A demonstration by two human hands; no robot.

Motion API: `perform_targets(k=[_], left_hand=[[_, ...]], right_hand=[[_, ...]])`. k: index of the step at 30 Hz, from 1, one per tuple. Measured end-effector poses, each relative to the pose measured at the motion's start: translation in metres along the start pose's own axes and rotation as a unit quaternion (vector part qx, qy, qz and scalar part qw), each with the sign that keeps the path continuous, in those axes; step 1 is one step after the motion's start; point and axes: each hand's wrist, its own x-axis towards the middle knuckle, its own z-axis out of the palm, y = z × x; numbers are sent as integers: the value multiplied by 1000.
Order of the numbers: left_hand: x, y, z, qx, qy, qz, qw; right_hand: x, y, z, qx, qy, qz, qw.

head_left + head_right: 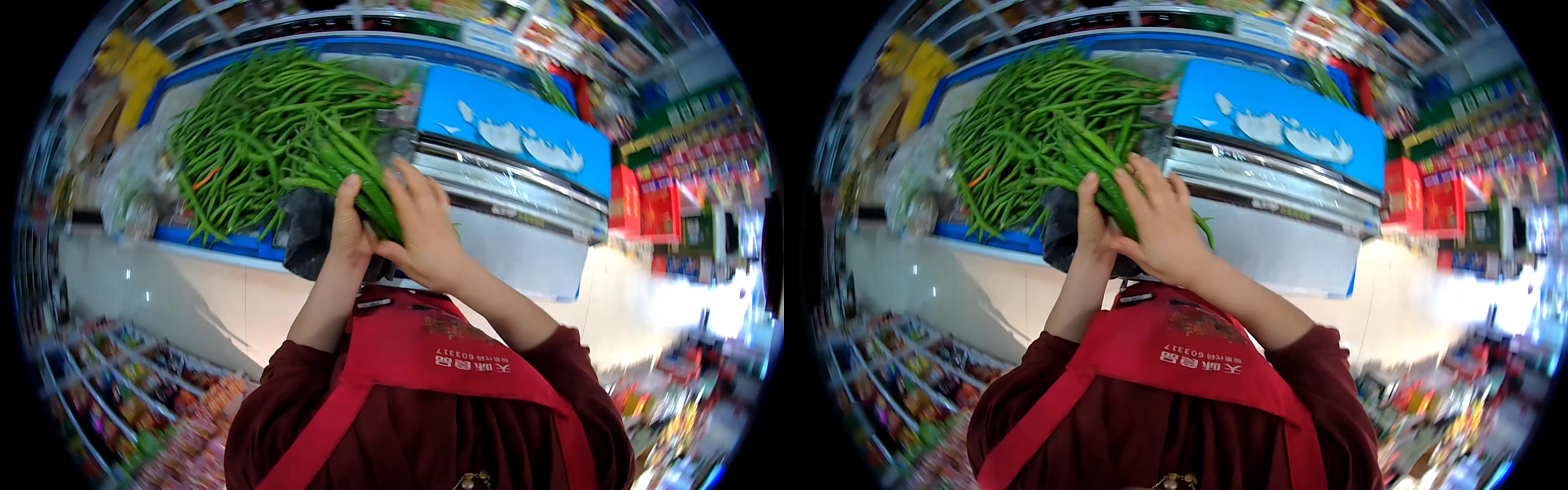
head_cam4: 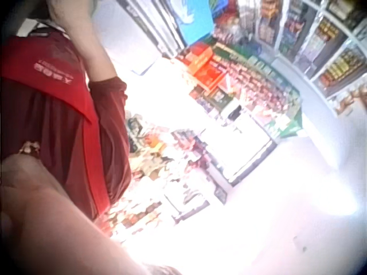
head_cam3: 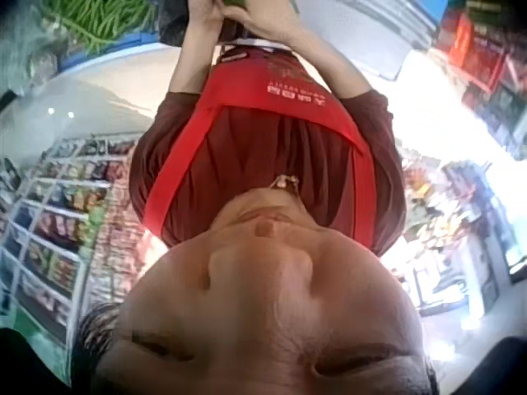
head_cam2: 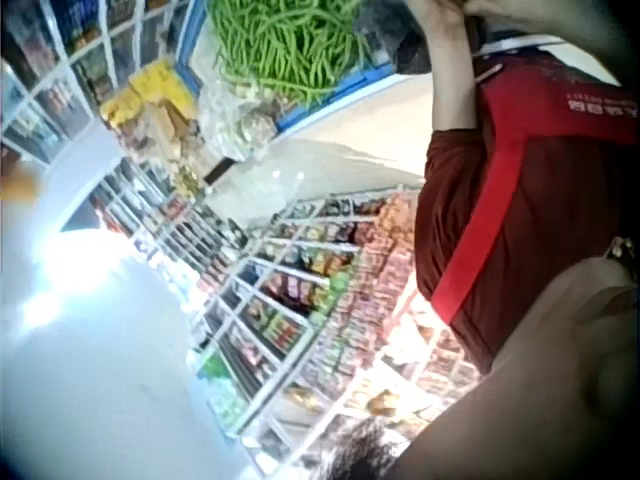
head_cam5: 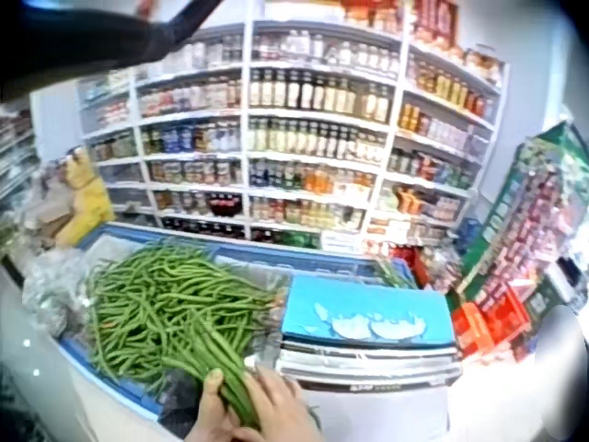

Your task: The person stands at a checkout counter in a grocery store and wraps a bundle of green chili peppers in plastic film using a roll wrapper. They then move to a produce display, select a handful of green beans, and wrap them in plastic film using the same method.

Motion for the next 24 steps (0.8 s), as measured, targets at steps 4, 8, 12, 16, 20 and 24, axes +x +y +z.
perform_targets(k=[4, 8, 12, 16, 20, 24], left_hand=[[-48, 54, 12, 37, 8, 176, 984], [-130, 96, 2, -3, 28, 336, 941], [-198, 104, -18, -20, 29, 452, 891], [-208, 103, -34, -46, 39, 457, 887], [-198, 101, -52, -94, 48, 484, 869], [-201, 111, -51, -83, 46, 509, 856]], right_hand=[[-13, 54, -24, 271, 81, 192, 940], [-21, 71, 16, 56, -201, 94, 973], [-37, 43, 79, -38, -243, 13, 969], [-32, 65, 156, 26, -287, -58, 956], [-12, 54, 174, 40, -227, -163, 959], [4, 38, 185, -69, -132, -340, 928]])
